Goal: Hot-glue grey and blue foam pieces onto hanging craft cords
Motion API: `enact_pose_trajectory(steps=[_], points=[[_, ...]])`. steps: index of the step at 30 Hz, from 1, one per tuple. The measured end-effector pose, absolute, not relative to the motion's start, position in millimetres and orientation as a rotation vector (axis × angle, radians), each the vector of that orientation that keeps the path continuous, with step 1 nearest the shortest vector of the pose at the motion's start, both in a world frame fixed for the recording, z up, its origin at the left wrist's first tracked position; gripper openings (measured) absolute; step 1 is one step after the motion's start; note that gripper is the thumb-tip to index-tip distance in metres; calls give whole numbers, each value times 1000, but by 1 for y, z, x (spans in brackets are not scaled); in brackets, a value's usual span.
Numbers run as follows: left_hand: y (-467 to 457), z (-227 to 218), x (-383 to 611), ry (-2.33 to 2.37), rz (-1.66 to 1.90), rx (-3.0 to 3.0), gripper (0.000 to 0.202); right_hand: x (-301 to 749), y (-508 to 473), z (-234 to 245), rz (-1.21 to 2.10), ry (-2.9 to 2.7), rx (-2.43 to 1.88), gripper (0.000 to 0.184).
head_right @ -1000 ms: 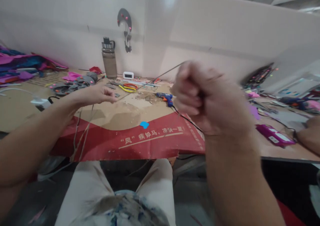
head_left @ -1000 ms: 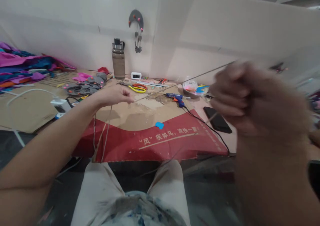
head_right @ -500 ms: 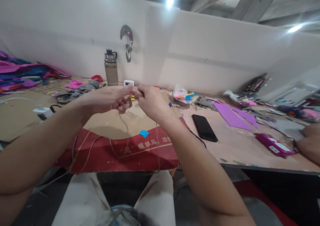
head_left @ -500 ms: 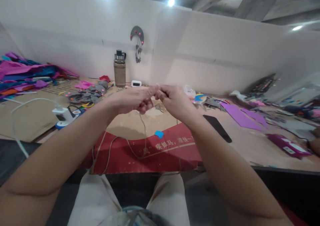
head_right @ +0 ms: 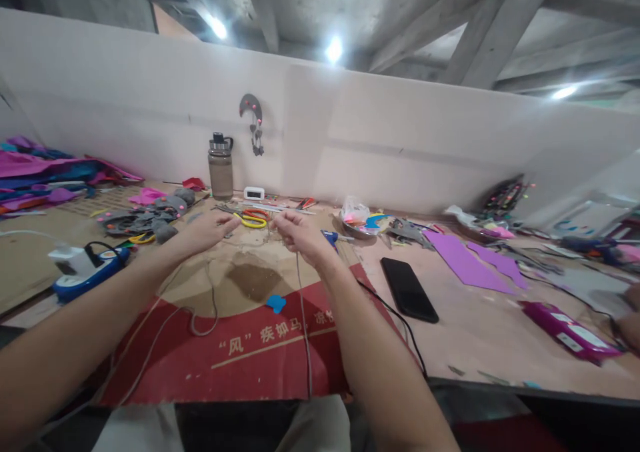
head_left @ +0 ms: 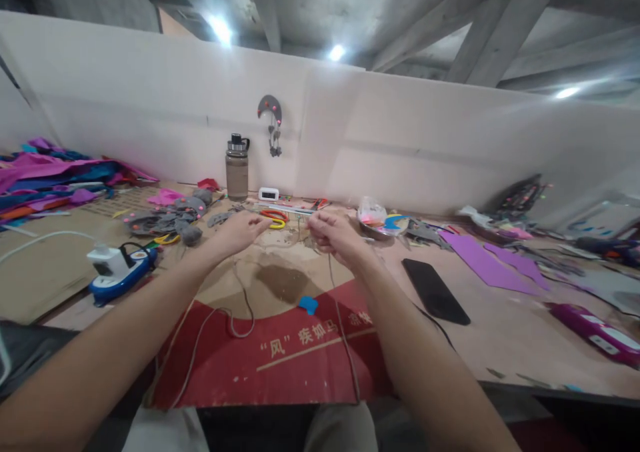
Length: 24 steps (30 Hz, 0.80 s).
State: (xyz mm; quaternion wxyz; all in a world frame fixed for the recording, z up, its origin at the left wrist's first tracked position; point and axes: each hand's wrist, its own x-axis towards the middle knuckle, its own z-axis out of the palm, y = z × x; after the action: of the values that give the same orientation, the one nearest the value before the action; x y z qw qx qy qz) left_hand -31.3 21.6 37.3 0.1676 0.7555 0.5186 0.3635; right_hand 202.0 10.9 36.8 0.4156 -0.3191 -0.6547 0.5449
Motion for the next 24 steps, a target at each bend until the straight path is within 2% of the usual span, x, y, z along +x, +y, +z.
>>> enact_pose_trajectory(steps=[2, 6, 11, 15, 20, 21, 24], points=[[13, 48, -12, 1320, 1142, 2259, 39, 195, 10, 27, 1204, -1810, -895, 21], [1, 46, 19, 997, 824, 2023, 52, 191, 3, 21, 920, -1972, -907, 23], [11, 25, 7, 1213, 888, 1821, 41, 202, -5, 30, 1150, -1832, -946, 22], [28, 21, -19, 1313, 1044, 1777, 35, 216, -11, 45, 1424, -1589, -688, 22], [28, 18, -22, 1247, 385, 2125, 23, 225, -15, 54, 1445, -1381, -483, 23], [25, 19, -18, 1232, 419, 2101, 25, 223, -14, 52, 1454, -1401, -511, 23], [12, 22, -3, 1169, 933, 1938, 31, 209, -9, 38, 1385, -1567, -760, 22]])
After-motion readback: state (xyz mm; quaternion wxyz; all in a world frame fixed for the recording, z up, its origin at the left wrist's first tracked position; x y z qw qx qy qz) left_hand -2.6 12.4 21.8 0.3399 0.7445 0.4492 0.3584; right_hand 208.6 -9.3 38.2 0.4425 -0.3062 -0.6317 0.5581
